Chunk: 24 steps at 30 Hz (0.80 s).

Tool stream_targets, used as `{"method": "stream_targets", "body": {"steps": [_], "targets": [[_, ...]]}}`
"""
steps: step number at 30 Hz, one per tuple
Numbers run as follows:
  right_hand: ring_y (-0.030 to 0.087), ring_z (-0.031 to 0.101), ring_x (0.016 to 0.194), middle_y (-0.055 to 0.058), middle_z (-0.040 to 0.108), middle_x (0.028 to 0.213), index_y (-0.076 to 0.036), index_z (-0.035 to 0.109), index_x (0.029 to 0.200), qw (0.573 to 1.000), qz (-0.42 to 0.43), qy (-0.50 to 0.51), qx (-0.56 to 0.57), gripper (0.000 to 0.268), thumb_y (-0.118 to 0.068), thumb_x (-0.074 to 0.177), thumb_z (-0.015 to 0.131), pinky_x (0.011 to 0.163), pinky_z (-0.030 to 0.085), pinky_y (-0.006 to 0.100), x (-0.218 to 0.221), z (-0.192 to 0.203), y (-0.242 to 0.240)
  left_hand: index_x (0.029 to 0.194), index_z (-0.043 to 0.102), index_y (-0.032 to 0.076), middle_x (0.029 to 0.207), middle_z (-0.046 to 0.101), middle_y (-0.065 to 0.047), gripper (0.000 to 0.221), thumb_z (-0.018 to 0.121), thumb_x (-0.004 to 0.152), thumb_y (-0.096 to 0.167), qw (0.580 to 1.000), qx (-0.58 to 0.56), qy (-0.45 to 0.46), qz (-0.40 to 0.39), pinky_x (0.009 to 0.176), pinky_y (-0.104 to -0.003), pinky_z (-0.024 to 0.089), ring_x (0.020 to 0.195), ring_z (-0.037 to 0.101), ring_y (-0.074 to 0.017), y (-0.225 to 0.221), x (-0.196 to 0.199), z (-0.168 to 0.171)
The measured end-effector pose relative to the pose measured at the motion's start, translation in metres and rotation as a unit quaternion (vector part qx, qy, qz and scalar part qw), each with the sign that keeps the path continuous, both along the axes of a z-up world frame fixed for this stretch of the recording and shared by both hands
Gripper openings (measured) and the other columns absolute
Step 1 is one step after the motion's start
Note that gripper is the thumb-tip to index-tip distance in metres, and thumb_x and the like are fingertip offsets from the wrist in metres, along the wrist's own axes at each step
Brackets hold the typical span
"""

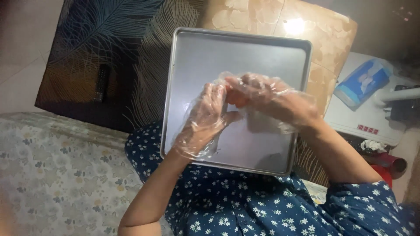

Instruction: Kneading and shaping a small piece of orange dough on a metal tray while wearing plastic gloves.

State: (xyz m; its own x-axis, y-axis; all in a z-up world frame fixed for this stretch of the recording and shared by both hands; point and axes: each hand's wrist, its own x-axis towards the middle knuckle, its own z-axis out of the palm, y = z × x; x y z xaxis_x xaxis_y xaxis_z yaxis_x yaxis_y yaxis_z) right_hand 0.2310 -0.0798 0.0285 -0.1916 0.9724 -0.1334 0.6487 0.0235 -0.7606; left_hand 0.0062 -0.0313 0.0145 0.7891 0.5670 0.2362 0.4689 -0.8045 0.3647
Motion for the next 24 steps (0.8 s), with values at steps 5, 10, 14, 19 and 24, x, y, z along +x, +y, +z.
{"method": "stream_targets", "body": {"steps": [5, 10, 14, 19, 24], "targets": [[0.028, 0.072, 0.091, 0.015, 0.069, 0.100, -0.010, 0.065, 0.126, 0.997, 0.015, -0.051, 0.048, 0.039, -0.019, 0.089, 0.067, 0.082, 0.056, 0.040, -0.020, 0.002, 0.017, 0.103, 0.060, 0.012, 0.078, 0.059, 0.001, 0.028, 0.079, 0.091, 0.029, 0.997, 0.022, -0.077, 0.009, 0.070, -0.025, 0.060, 0.074, 0.069, -0.0141, 0.011, 0.010, -0.041], [0.029, 0.071, 0.087, 0.015, 0.067, 0.097, -0.009, 0.065, 0.122, 0.993, 0.026, -0.083, 0.077, 0.034, -0.013, 0.088, 0.066, 0.076, 0.057, 0.041, -0.024, -0.002, 0.022, 0.089, 0.055, 0.012, 0.072, 0.051, 0.000, 0.018, 0.069, 0.092, 0.022, 0.993, 0.111, -0.037, 0.035, 0.056, -0.027, 0.054, 0.058, 0.059, -0.0135, 0.021, 0.019, -0.023], [0.031, 0.070, 0.084, 0.016, 0.066, 0.094, -0.008, 0.065, 0.118, 0.987, 0.037, -0.117, 0.105, 0.031, -0.008, 0.087, 0.064, 0.069, 0.057, 0.043, -0.028, -0.007, 0.029, 0.083, 0.052, 0.020, 0.072, 0.047, 0.007, 0.020, 0.070, 0.084, 0.028, 0.965, 0.244, 0.057, 0.079, 0.046, -0.021, 0.048, 0.054, 0.057, -0.0074, 0.034, 0.024, -0.073], [0.032, 0.069, 0.080, 0.017, 0.064, 0.092, -0.006, 0.064, 0.113, 0.979, 0.051, -0.149, 0.132, 0.027, -0.002, 0.086, 0.062, 0.063, 0.057, 0.044, -0.023, -0.014, 0.019, 0.083, 0.056, 0.020, 0.073, 0.049, 0.008, 0.018, 0.074, 0.088, 0.022, 0.977, 0.194, 0.042, 0.084, 0.046, -0.020, 0.049, 0.054, 0.059, -0.0078, 0.034, 0.020, -0.051], [0.034, 0.068, 0.077, 0.017, 0.063, 0.089, -0.005, 0.064, 0.109, 0.968, 0.062, -0.184, 0.158, 0.025, 0.004, 0.086, 0.061, 0.057, 0.058, 0.045, -0.018, -0.018, 0.018, 0.077, 0.063, 0.016, 0.074, 0.057, -0.002, 0.017, 0.077, 0.085, 0.011, 0.984, 0.139, 0.006, 0.112, 0.052, -0.030, 0.051, 0.060, 0.063, -0.0170, 0.030, 0.016, -0.031]]}}
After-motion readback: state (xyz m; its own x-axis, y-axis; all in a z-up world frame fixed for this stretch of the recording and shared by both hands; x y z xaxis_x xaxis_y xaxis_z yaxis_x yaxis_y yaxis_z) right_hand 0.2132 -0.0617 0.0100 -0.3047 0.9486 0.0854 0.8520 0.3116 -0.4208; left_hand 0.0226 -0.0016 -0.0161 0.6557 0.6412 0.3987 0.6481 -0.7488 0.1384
